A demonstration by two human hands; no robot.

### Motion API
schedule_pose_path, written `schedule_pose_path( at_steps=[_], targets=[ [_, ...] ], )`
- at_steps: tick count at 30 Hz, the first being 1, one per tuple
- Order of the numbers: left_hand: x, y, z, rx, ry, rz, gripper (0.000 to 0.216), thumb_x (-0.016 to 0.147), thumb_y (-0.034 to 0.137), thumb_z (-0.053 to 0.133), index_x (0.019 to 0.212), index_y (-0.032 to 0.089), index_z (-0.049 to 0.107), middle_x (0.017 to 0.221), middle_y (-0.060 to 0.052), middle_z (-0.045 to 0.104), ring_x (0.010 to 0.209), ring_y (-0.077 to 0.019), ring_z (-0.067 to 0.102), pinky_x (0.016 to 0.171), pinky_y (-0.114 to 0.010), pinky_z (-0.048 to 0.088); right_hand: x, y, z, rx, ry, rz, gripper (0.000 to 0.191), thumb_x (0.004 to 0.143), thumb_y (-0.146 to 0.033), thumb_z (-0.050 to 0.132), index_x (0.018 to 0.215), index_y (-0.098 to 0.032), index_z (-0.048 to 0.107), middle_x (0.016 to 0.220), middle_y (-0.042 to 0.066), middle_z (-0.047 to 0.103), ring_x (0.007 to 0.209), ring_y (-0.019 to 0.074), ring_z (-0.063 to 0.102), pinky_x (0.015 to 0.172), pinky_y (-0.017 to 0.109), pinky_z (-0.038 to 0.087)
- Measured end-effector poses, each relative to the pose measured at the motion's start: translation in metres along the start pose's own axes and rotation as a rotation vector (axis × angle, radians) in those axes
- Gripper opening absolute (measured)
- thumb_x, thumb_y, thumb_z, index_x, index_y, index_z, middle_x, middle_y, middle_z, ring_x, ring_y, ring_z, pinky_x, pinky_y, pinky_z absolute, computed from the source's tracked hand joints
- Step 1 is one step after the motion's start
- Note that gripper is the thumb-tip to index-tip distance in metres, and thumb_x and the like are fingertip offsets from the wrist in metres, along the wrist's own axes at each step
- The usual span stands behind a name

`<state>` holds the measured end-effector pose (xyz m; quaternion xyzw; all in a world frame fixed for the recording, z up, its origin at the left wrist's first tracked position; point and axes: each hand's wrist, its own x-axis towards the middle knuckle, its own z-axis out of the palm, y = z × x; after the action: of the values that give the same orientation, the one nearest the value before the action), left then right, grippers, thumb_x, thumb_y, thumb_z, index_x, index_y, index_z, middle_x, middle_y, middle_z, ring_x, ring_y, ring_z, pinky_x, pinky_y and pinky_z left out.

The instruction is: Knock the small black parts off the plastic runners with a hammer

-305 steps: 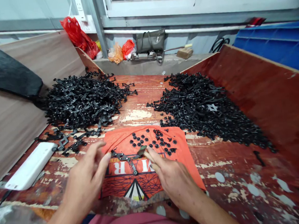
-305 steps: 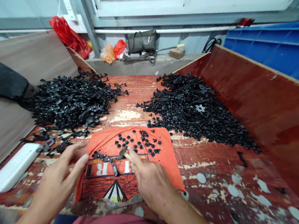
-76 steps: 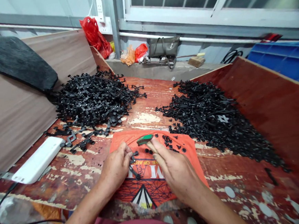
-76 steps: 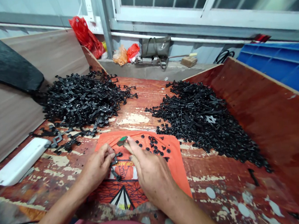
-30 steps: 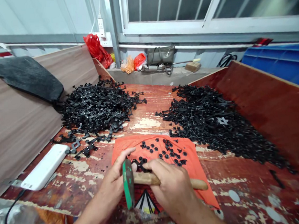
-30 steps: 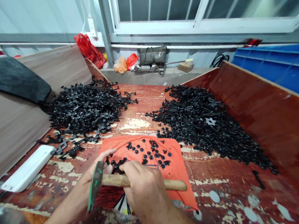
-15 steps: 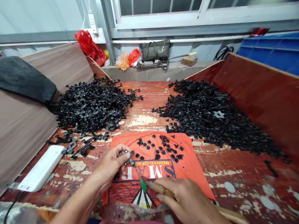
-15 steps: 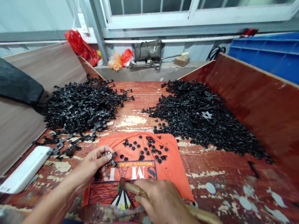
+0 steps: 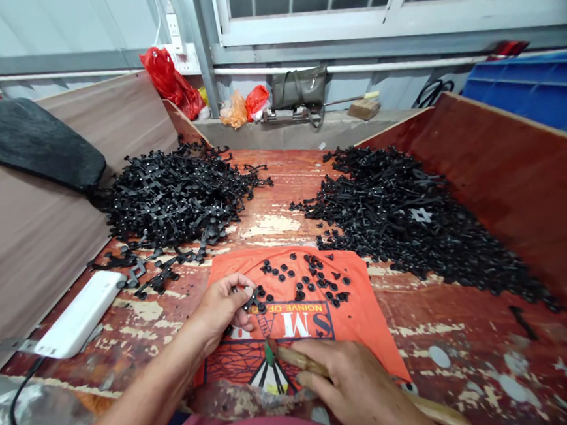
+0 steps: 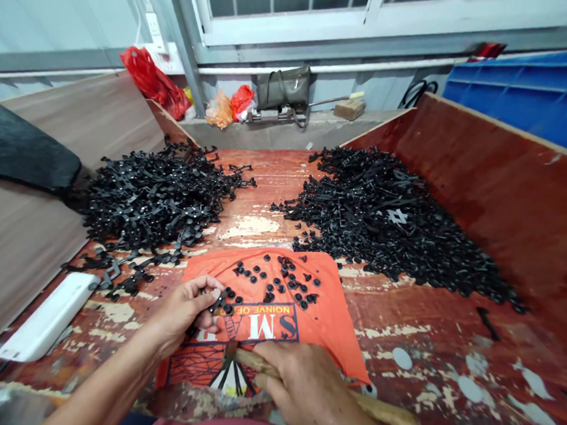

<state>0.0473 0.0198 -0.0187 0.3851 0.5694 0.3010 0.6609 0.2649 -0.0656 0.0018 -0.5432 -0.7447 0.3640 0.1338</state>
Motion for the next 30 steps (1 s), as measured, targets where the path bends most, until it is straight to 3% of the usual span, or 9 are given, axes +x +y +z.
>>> schedule_pose_path(
  at_steps=[4, 12, 16, 21, 26, 30],
  targets=[
    [-0.001, 0.000, -0.001, -0.024, -0.005, 0.012, 0.037, 0.071, 0.044, 0.072, 0.091, 0.018, 0.056, 0.038, 0.008, 0.053, 0.033, -0.0113, 0.056, 0.039, -0.016, 0.044, -0.001, 0.001, 0.000, 0.044, -0.012, -0.007, 0.031, 0.086, -0.018, 0.062, 0.108, -0.038, 0.069, 0.096, -0.007, 0.075, 0.080, 0.0149, 0.068, 0.064, 0.023, 0.046],
    [-0.002, -0.001, -0.002, -0.029, -0.034, 0.011, 0.039, 0.070, 0.047, 0.072, 0.090, 0.018, 0.055, 0.039, 0.008, 0.053, 0.034, -0.0113, 0.056, 0.038, -0.016, 0.044, 0.001, 0.003, 0.001, 0.019, -0.030, 0.011, 0.026, 0.086, -0.018, 0.061, 0.102, -0.035, 0.071, 0.086, -0.005, 0.075, 0.075, 0.0160, 0.068, 0.063, 0.024, 0.045],
    [0.000, -0.003, 0.001, 0.034, -0.001, 0.009, 0.037, 0.069, 0.046, 0.070, 0.087, 0.018, 0.054, 0.037, 0.008, 0.051, 0.030, -0.0114, 0.052, 0.035, -0.017, 0.042, 0.001, 0.003, -0.001, 0.035, -0.051, 0.006, 0.030, 0.087, -0.021, 0.060, 0.111, -0.036, 0.070, 0.095, -0.003, 0.076, 0.081, 0.0174, 0.069, 0.066, 0.024, 0.047],
    [0.003, -0.007, 0.006, 0.102, 0.053, 0.110, 0.035, 0.071, 0.047, 0.068, 0.083, 0.017, 0.055, 0.044, 0.009, 0.052, 0.029, -0.0085, 0.050, 0.030, -0.014, 0.035, -0.001, 0.005, -0.008, 0.059, -0.028, -0.024, 0.041, 0.093, -0.024, 0.050, 0.133, -0.035, 0.057, 0.106, 0.001, 0.075, 0.091, 0.0214, 0.071, 0.075, 0.029, 0.053],
    [0.005, -0.013, 0.007, 0.102, 0.088, 0.164, 0.031, 0.075, 0.045, 0.065, 0.087, 0.020, 0.052, 0.048, 0.012, 0.048, 0.029, -0.0078, 0.049, 0.031, -0.015, 0.037, 0.014, 0.007, -0.019, 0.027, 0.170, -0.110, 0.052, 0.099, -0.021, 0.037, 0.150, -0.032, 0.032, 0.132, 0.003, 0.063, 0.113, 0.0200, 0.064, 0.093, 0.036, 0.052],
    [0.004, -0.012, 0.006, 0.091, 0.090, 0.151, 0.031, 0.076, 0.044, 0.065, 0.088, 0.022, 0.047, 0.047, 0.012, 0.051, 0.028, -0.0091, 0.050, 0.030, -0.015, 0.036, 0.028, -0.002, -0.024, -0.068, 0.225, -0.223, 0.056, 0.099, -0.018, 0.039, 0.152, -0.030, 0.027, 0.134, 0.003, 0.061, 0.112, 0.0197, 0.064, 0.094, 0.038, 0.053]
  ],
)
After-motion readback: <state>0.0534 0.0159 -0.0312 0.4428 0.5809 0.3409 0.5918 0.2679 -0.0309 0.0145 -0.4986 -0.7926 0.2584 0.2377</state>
